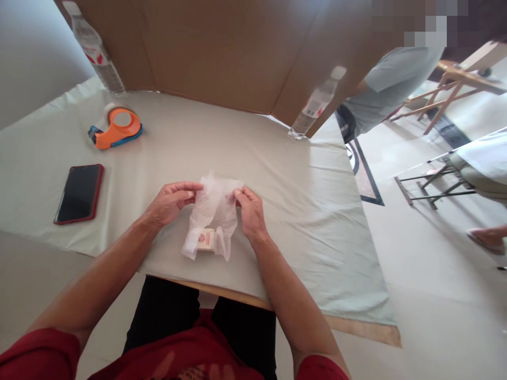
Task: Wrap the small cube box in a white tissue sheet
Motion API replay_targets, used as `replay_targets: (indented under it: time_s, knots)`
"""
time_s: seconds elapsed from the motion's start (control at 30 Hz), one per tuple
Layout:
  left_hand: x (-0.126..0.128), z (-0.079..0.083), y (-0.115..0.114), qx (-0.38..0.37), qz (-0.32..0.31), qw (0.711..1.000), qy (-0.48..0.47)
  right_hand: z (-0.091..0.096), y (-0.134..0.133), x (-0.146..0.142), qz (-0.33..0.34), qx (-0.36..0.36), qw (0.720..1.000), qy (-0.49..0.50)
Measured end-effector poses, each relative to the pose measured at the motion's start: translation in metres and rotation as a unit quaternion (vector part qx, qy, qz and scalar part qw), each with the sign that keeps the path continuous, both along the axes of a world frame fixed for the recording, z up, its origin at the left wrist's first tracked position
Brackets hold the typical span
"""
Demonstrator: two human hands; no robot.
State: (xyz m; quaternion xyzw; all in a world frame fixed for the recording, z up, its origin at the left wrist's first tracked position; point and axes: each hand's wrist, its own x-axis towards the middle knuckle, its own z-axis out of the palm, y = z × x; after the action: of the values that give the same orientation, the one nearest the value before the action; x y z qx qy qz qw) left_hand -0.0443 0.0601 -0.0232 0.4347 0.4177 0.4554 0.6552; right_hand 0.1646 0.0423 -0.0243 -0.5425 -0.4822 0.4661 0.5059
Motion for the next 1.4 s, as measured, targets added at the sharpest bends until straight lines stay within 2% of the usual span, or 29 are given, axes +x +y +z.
replay_targets:
  time_s: [0.1, 0.17, 0.2, 0.23, 0.33, 0.43, 0.5, 0.57, 0.67, 0.77, 0.87, 0.97, 1.07, 1.23, 1.33, 1.4]
  knots:
    - [0.002, 0.003, -0.003, 0.09, 0.051, 0.985, 0.141, -0.002, 0.002, 0.003, 0.012, -0.055, 0.995, 0.08]
    - [0.003, 0.005, -0.006, 0.171, 0.097, 0.95, 0.241, -0.001, 0.002, 0.003, 0.029, -0.071, 0.991, 0.109]
    - [0.004, 0.005, -0.007, 0.195, 0.1, 0.935, 0.277, -0.001, 0.001, 0.001, 0.041, -0.075, 0.989, 0.118]
    - [0.004, 0.006, -0.009, 0.205, 0.083, 0.926, 0.306, 0.0, 0.0, 0.0, 0.056, -0.078, 0.988, 0.124]
    - [0.006, 0.007, -0.012, 0.198, -0.022, 0.906, 0.374, -0.001, -0.003, -0.008, 0.109, -0.082, 0.983, 0.121]
    - [0.008, 0.008, -0.013, 0.202, -0.053, 0.88, 0.427, -0.004, -0.005, -0.013, 0.144, -0.078, 0.979, 0.12]
    - [0.007, 0.007, -0.012, 0.188, -0.058, 0.887, 0.417, -0.006, -0.004, -0.012, 0.14, -0.072, 0.98, 0.121]
    - [0.003, 0.007, -0.009, 0.153, -0.052, 0.914, 0.372, -0.009, 0.0, -0.006, 0.101, -0.063, 0.987, 0.109]
    - [-0.004, 0.006, -0.001, 0.05, 0.008, 0.97, 0.24, -0.012, 0.007, 0.007, 0.009, -0.047, 0.995, 0.083]
    - [-0.009, 0.006, 0.006, -0.047, 0.07, 0.989, 0.119, -0.012, 0.014, 0.019, -0.048, -0.031, 0.995, 0.079]
    - [-0.01, 0.006, 0.007, -0.054, 0.077, 0.986, 0.14, -0.008, 0.015, 0.028, -0.041, -0.041, 0.997, 0.042]
    - [-0.01, 0.005, 0.003, -0.019, 0.049, 0.978, 0.203, -0.005, 0.012, 0.035, 0.01, -0.063, 0.997, -0.052]
    - [-0.01, 0.003, 0.001, 0.014, 0.06, 0.968, 0.242, -0.007, 0.011, 0.039, 0.053, -0.039, 0.991, -0.115]
    - [-0.01, -0.004, 0.008, 0.044, 0.134, 0.964, 0.224, -0.02, 0.018, 0.038, -0.019, 0.036, 0.988, -0.146]
    - [-0.01, -0.008, 0.012, 0.08, 0.194, 0.941, 0.267, -0.022, 0.021, 0.038, -0.086, 0.056, 0.973, -0.205]
    - [-0.01, -0.007, 0.01, 0.136, 0.227, 0.915, 0.306, -0.017, 0.019, 0.038, -0.123, 0.084, 0.962, -0.228]
